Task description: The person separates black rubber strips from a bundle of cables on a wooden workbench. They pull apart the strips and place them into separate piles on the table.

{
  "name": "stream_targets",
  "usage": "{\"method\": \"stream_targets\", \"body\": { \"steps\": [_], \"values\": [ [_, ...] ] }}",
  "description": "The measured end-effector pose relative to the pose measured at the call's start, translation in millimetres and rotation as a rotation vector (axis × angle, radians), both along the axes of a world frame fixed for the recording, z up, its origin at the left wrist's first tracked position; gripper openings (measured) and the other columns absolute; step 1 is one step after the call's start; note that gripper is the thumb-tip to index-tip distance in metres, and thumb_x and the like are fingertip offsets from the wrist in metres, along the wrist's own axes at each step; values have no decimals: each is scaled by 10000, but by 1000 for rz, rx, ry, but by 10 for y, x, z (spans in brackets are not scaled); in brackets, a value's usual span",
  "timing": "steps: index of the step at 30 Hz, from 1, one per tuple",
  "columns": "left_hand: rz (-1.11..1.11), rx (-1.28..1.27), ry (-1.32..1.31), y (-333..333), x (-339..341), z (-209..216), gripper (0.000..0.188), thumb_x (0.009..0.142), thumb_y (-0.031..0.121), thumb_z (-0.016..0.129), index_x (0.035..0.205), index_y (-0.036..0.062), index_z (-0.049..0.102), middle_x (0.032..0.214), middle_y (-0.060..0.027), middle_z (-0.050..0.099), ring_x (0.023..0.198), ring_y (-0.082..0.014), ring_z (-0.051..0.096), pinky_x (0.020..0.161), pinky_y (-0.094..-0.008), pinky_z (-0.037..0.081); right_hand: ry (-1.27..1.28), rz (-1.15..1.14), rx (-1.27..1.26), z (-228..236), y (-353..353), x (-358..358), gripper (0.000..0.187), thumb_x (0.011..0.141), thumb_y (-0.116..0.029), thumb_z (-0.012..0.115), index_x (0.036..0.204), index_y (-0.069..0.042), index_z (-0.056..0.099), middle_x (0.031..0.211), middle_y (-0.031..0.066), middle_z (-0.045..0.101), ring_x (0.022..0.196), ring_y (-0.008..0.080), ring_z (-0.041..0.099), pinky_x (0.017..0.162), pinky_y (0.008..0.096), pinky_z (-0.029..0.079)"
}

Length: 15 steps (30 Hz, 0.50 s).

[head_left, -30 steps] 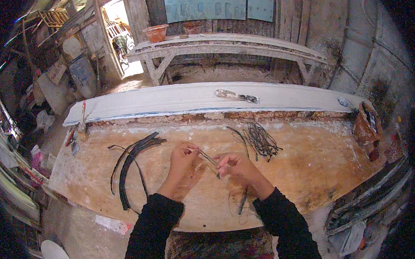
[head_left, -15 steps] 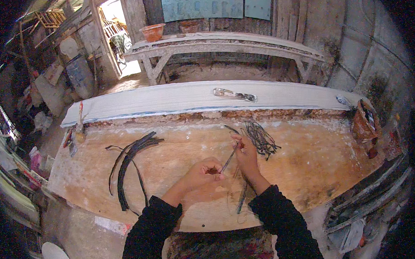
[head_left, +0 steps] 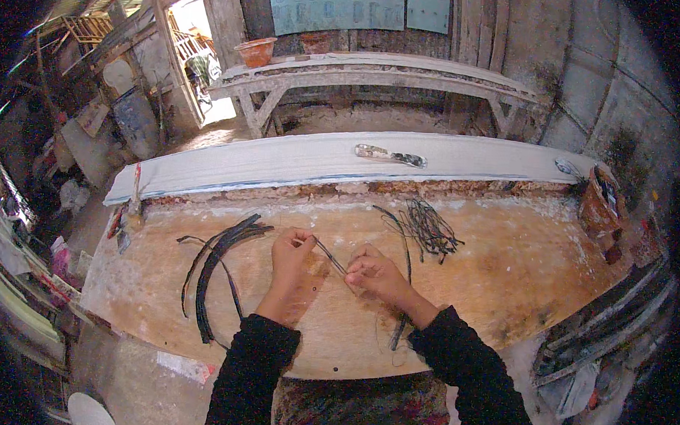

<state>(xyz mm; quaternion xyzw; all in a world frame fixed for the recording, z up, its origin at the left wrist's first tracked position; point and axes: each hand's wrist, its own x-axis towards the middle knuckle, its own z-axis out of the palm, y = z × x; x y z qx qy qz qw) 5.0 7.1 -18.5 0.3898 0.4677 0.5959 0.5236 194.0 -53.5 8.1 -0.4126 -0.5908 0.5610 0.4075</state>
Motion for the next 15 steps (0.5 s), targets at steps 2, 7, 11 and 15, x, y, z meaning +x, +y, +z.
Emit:
{"method": "stream_targets", "body": {
  "steps": [2,7,11,15],
  "values": [
    [-2,-74,-142,-138,118,173,136,726,120,689,776,30,601,654,-24,560,577,-89,510,493,-218,403,137,41,-122,111,-41,6,157,782,-214,647,849,-74,630,973,-13,488,871,123,500,649,258,470],
    [-84,88,66,93,-42,-199,120,746,99,666,794,19,591,672,-26,558,578,-85,506,501,-219,405,166,139,195,-167,157,70,173,748,-127,671,892,-44,622,904,28,556,889,139,527,699,271,460],
    [-204,77,29,14,27,-199,91,760,79,643,802,19,590,689,-23,560,596,-80,506,522,-219,407,354,45,-80,-126,131,124,126,757,-118,663,855,-62,608,752,-3,577,734,111,537,682,252,450],
    [-268,212,333,-100,138,-43,53,763,42,625,803,34,590,719,-17,561,605,-78,499,547,-215,407,307,-138,112,-217,247,184,102,737,-98,672,783,-67,586,736,-17,580,687,101,532,648,253,428]
  ]
}}
